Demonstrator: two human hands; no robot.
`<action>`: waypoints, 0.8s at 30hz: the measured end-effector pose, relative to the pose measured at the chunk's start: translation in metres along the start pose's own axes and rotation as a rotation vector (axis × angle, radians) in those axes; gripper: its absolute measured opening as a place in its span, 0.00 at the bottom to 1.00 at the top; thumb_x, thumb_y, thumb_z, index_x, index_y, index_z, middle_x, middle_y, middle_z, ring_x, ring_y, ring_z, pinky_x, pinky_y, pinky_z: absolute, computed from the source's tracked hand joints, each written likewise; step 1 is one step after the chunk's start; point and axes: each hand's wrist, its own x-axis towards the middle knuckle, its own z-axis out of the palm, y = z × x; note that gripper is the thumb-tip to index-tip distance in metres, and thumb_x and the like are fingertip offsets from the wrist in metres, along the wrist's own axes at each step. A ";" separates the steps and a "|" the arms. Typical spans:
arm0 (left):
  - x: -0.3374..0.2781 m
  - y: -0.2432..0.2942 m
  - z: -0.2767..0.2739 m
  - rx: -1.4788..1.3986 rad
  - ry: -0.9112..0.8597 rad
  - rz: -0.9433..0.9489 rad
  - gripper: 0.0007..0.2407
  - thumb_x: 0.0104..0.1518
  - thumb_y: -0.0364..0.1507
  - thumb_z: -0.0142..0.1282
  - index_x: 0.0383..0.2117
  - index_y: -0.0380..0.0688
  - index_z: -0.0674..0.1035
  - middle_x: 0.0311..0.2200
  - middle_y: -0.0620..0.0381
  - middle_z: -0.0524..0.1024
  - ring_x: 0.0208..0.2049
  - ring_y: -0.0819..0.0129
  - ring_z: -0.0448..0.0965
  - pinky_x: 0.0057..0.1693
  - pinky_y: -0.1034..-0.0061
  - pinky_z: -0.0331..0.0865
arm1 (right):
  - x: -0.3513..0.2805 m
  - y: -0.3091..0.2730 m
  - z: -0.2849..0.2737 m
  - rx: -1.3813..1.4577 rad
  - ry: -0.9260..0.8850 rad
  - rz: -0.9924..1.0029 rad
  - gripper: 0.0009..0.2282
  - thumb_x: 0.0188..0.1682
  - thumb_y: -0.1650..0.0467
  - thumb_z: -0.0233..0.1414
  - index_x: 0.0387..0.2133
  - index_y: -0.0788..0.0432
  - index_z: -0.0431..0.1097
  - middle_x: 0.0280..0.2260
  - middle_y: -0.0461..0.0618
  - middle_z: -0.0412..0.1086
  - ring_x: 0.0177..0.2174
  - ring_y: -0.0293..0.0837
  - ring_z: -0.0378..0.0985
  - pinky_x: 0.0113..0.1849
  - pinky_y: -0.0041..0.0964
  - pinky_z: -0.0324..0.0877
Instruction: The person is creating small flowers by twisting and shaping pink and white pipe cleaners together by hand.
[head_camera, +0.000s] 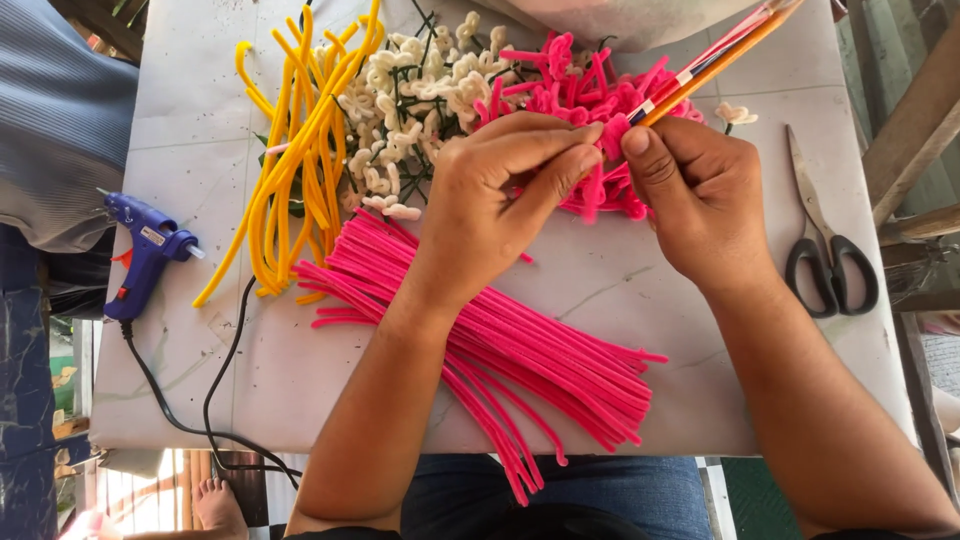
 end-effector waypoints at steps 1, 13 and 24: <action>-0.001 0.000 0.001 0.000 0.000 -0.002 0.06 0.65 0.23 0.56 0.44 0.36 0.81 0.40 0.47 0.83 0.44 0.64 0.85 0.53 0.76 0.82 | 0.000 0.001 0.000 0.001 -0.001 0.002 0.21 0.65 0.66 0.45 0.19 0.57 0.56 0.18 0.40 0.53 0.22 0.34 0.51 0.26 0.29 0.50; -0.003 0.010 0.004 -0.089 -0.105 -0.009 0.07 0.70 0.22 0.51 0.49 0.44 0.70 0.38 0.59 0.72 0.38 0.74 0.75 0.47 0.81 0.76 | -0.004 0.003 -0.020 -0.397 -0.155 -0.311 0.04 0.51 0.76 0.54 0.38 0.65 0.69 0.26 0.51 0.65 0.26 0.47 0.63 0.34 0.39 0.63; -0.003 0.012 0.014 -0.166 -0.039 -0.059 0.04 0.65 0.19 0.53 0.36 0.40 0.71 0.31 0.60 0.67 0.30 0.77 0.68 0.33 0.86 0.73 | 0.003 0.001 -0.021 -0.721 -0.073 -0.678 0.07 0.57 0.81 0.48 0.29 0.63 0.65 0.22 0.45 0.57 0.24 0.49 0.58 0.43 0.46 0.54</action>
